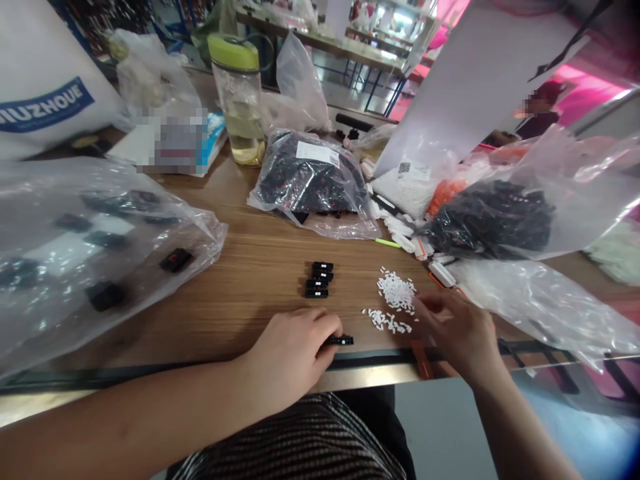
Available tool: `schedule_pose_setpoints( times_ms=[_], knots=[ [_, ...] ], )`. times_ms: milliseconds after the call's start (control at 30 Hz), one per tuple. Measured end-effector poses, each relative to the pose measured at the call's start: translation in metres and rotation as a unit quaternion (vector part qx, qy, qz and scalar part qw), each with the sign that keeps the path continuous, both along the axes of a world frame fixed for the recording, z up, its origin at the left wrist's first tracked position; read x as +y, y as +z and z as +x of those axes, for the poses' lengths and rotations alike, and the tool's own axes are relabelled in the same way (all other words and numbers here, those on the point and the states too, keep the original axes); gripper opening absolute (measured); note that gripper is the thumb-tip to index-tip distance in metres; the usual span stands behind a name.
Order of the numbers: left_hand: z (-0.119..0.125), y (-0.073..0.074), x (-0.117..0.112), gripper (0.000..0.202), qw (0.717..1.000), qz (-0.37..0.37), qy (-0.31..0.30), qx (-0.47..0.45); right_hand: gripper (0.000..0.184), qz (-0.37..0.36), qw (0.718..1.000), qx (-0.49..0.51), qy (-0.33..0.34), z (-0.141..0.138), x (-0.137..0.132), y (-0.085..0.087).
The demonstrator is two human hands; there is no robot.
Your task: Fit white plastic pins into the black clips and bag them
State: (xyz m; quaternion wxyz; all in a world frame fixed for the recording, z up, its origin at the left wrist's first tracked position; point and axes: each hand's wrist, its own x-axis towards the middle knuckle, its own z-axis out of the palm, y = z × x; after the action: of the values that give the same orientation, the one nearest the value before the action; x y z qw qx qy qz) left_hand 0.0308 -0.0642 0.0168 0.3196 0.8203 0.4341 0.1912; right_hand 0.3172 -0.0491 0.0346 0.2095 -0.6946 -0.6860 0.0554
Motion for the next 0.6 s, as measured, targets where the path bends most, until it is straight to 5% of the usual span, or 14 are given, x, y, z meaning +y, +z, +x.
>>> schedule_pose_setpoints(
  times_ms=[133, 233, 600],
  knots=[
    [0.0, 0.001, 0.0, 0.008, 1.0, -0.006, -0.002, 0.001, 0.017, -0.075, 0.966, 0.148, 0.196, -0.046, -0.019, 0.011],
    [0.0, 0.001, 0.0, 0.008, 1.0, -0.004, 0.001, 0.004, 0.017, -0.128, 0.94, 0.16, 0.272, -0.071, -0.025, 0.012],
    [0.001, 0.0, 0.0, 0.006, 1.0, 0.009, -0.007, 0.013, 0.013, -0.077, 0.943, 0.076, 0.316, -0.089, -0.021, 0.005]
  ],
)
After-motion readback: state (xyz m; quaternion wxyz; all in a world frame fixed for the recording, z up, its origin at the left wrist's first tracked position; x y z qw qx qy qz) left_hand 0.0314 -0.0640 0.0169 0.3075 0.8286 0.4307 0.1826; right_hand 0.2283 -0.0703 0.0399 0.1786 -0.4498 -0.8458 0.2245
